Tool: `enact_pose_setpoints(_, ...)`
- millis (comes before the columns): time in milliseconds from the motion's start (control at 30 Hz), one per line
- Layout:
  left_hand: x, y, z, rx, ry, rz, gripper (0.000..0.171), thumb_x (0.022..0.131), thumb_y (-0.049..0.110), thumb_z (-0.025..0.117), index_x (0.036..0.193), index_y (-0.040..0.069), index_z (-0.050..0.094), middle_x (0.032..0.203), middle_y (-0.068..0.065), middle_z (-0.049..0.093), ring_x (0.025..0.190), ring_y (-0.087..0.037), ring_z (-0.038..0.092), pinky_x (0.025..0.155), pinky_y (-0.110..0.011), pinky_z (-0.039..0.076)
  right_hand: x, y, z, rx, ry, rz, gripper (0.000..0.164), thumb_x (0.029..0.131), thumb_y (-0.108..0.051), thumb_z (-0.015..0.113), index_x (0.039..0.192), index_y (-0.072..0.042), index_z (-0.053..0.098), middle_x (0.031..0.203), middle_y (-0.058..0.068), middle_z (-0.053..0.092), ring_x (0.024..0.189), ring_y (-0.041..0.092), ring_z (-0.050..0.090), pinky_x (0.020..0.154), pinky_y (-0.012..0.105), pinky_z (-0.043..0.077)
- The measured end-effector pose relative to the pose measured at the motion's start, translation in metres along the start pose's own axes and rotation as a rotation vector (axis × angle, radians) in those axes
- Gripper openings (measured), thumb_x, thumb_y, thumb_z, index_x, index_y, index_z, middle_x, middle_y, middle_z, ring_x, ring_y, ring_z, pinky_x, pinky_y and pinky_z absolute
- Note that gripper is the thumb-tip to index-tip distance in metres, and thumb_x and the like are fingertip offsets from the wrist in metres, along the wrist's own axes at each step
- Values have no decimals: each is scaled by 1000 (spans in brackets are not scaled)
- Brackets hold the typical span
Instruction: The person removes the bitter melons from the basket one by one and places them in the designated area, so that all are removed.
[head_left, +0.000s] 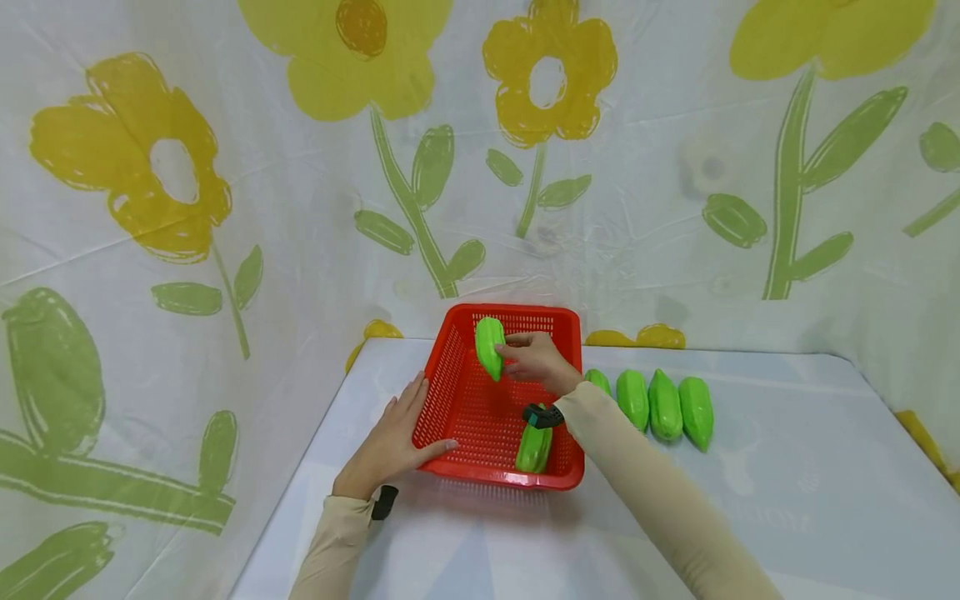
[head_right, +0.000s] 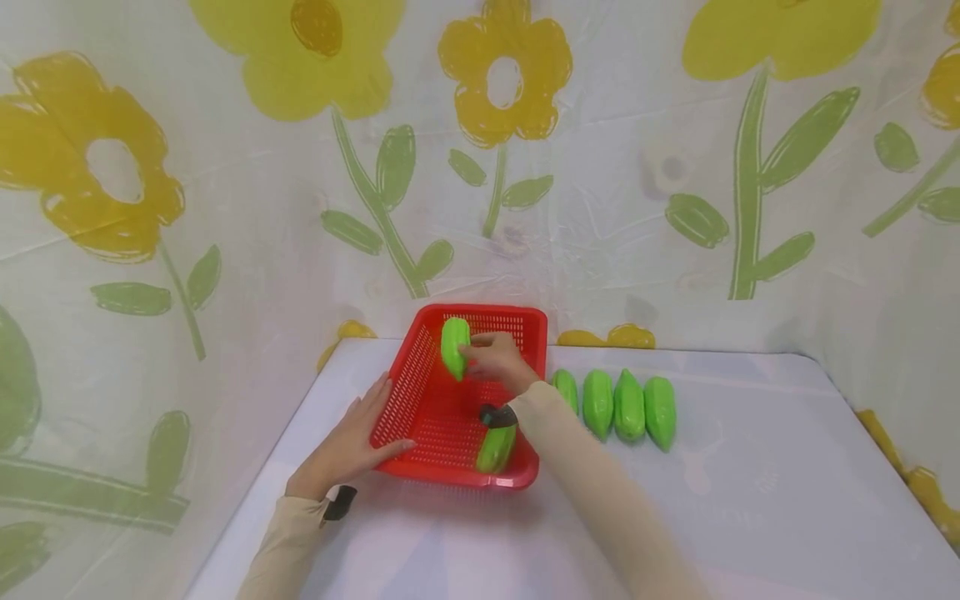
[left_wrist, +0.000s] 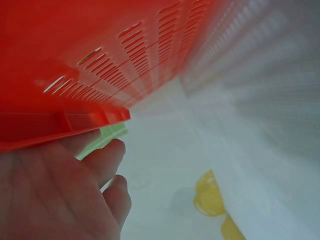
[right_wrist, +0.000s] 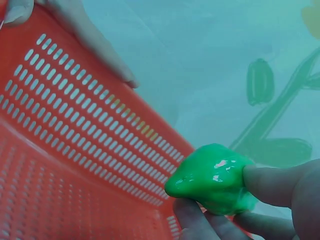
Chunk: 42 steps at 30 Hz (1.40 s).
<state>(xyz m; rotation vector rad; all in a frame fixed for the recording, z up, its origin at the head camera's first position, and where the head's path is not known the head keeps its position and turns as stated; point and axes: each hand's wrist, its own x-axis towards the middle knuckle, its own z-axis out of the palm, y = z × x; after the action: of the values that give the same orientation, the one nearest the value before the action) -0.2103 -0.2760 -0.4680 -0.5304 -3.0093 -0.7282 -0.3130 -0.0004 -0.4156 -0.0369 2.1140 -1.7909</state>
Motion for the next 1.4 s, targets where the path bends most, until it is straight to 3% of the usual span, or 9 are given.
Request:
enact_pose_setpoints(200, 1, 0, 0, 1, 1, -5, 117, 86, 75, 61, 167, 10, 7, 177, -5, 7, 163, -31, 17, 132, -59, 15, -7, 2, -17, -9, -1, -20, 58, 103, -27, 65, 152, -1, 48, 138, 20, 65, 87, 17, 77, 93, 38, 63)
enact_pose_setpoints(333, 1, 0, 1, -3, 0, 0, 117, 86, 75, 62, 167, 10, 7, 177, -5, 6, 163, -31, 16, 132, -59, 14, -15, 0, -28, -30, 7, -15, 59, 104, -28, 64, 153, -1, 47, 137, 21, 66, 91, 20, 77, 96, 40, 62)
enact_pose_setpoints(567, 0, 0, 1, 0, -1, 1, 118, 86, 74, 63, 167, 9, 7, 177, -6, 6, 163, -31, 16, 132, -59, 14, -25, 1, -47, -43, 2, -36, 61, 105, -30, 62, 155, -1, 43, 143, 21, 61, 88, 11, 74, 100, 40, 60)
enact_pose_setpoints(733, 0, -1, 2, 3, 0, 2, 119, 86, 75, 63, 167, 8, 7, 177, -8, 8, 163, -31, 16, 131, -60, 15, -34, 6, -59, -69, 5, -31, 64, 104, -34, 62, 156, -2, 42, 142, 20, 62, 98, 16, 74, 106, 42, 57)
enact_pose_setpoints(1000, 0, -1, 2, -5, 10, 16, 118, 87, 74, 62, 167, 8, 8, 177, -7, 8, 163, -30, 17, 131, -60, 15, -52, 15, -83, -71, 36, -44, 65, 105, -35, 61, 157, -2, 41, 146, 21, 57, 94, 11, 72, 97, 31, 60)
enact_pose_setpoints(1200, 0, -1, 1, -5, 4, 10, 118, 87, 74, 63, 167, 8, 8, 177, -7, 7, 163, -31, 17, 132, -59, 14, -69, 19, -100, -58, 59, -64, 69, 104, -36, 62, 157, 1, 39, 151, 26, 53, 91, 7, 73, 98, 34, 61)
enact_pose_setpoints(1400, 0, 0, 0, -10, 11, 11, 118, 86, 73, 64, 167, 8, 9, 177, -8, 9, 163, -31, 18, 131, -60, 15, -87, 25, -118, -43, 78, -75, 70, 104, -37, 62, 157, 1, 38, 154, 27, 50, 93, 6, 73, 95, 29, 62)
